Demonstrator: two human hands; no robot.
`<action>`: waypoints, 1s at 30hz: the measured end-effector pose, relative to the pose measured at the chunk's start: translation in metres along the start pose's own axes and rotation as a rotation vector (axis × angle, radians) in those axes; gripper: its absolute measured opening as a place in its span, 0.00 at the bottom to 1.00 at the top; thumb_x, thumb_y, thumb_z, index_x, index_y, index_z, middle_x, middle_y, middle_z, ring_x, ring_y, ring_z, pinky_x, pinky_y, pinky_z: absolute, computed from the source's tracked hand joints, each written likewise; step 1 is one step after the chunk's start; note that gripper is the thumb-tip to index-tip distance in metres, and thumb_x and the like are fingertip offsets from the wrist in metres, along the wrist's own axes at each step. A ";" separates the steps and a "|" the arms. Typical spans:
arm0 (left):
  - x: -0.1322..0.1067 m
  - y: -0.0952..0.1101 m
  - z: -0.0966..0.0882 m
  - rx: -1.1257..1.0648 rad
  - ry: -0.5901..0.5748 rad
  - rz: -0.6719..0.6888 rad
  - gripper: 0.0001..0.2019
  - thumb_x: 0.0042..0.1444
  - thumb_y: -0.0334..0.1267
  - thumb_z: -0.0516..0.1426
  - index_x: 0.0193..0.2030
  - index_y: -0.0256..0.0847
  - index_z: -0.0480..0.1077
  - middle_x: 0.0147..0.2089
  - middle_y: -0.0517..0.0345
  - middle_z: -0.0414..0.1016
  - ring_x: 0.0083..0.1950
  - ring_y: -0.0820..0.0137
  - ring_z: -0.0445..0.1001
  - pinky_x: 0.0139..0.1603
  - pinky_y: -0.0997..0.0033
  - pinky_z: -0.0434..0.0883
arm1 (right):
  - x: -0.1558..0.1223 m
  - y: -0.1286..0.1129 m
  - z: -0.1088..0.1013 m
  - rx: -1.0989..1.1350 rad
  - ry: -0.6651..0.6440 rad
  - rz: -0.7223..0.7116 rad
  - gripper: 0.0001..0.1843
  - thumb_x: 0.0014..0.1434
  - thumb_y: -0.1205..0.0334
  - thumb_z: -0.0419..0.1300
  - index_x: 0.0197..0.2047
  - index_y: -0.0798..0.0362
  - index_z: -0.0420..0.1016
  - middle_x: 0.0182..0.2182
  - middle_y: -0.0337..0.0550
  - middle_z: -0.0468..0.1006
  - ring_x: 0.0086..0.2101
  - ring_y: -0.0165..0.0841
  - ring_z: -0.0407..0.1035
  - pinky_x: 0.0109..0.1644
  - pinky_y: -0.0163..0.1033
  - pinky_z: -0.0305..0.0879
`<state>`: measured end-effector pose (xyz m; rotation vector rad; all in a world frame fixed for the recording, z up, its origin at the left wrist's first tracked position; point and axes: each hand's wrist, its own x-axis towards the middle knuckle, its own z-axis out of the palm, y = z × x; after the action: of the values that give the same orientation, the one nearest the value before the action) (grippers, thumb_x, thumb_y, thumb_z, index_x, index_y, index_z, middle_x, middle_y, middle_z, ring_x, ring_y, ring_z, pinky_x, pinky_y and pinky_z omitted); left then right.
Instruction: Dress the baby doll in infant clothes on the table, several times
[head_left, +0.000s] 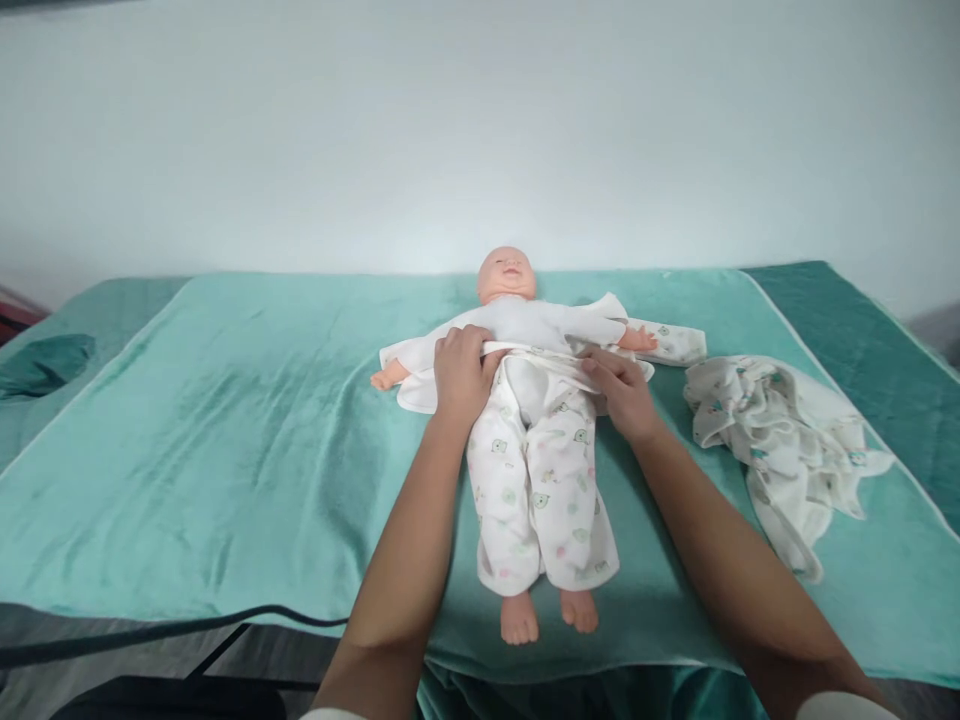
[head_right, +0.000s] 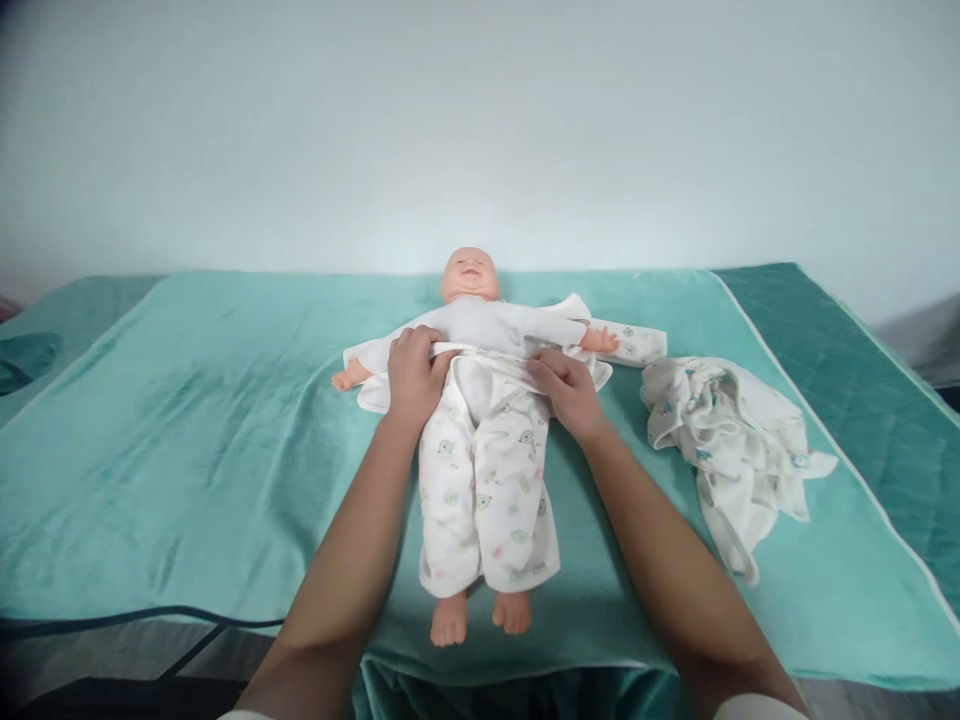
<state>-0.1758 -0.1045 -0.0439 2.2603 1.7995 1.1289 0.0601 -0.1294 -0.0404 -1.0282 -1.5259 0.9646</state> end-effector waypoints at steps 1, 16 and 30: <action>0.000 0.000 0.001 0.001 0.003 -0.002 0.04 0.65 0.41 0.58 0.39 0.46 0.67 0.42 0.54 0.77 0.48 0.56 0.71 0.49 0.57 0.62 | -0.005 0.002 -0.001 -0.001 0.004 0.039 0.30 0.64 0.43 0.60 0.21 0.50 0.50 0.24 0.35 0.54 0.27 0.30 0.51 0.33 0.40 0.54; -0.083 0.012 -0.017 -0.237 0.024 -0.184 0.07 0.62 0.43 0.59 0.37 0.44 0.70 0.36 0.56 0.75 0.42 0.61 0.71 0.50 0.58 0.66 | -0.011 0.009 0.023 -0.658 0.116 -0.077 0.22 0.66 0.44 0.50 0.25 0.47 0.58 0.21 0.39 0.65 0.27 0.36 0.59 0.35 0.41 0.51; -0.100 0.009 -0.020 -0.573 -0.114 -0.324 0.16 0.52 0.38 0.64 0.48 0.44 0.70 0.45 0.57 0.72 0.47 0.67 0.70 0.50 0.68 0.70 | -0.035 0.000 0.025 -0.543 0.215 -0.033 0.16 0.62 0.46 0.55 0.30 0.47 0.67 0.24 0.39 0.71 0.30 0.37 0.66 0.39 0.40 0.58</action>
<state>-0.1857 -0.2010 -0.0756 1.6097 1.4774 1.2207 0.0396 -0.1641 -0.0548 -1.4286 -1.6512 0.3972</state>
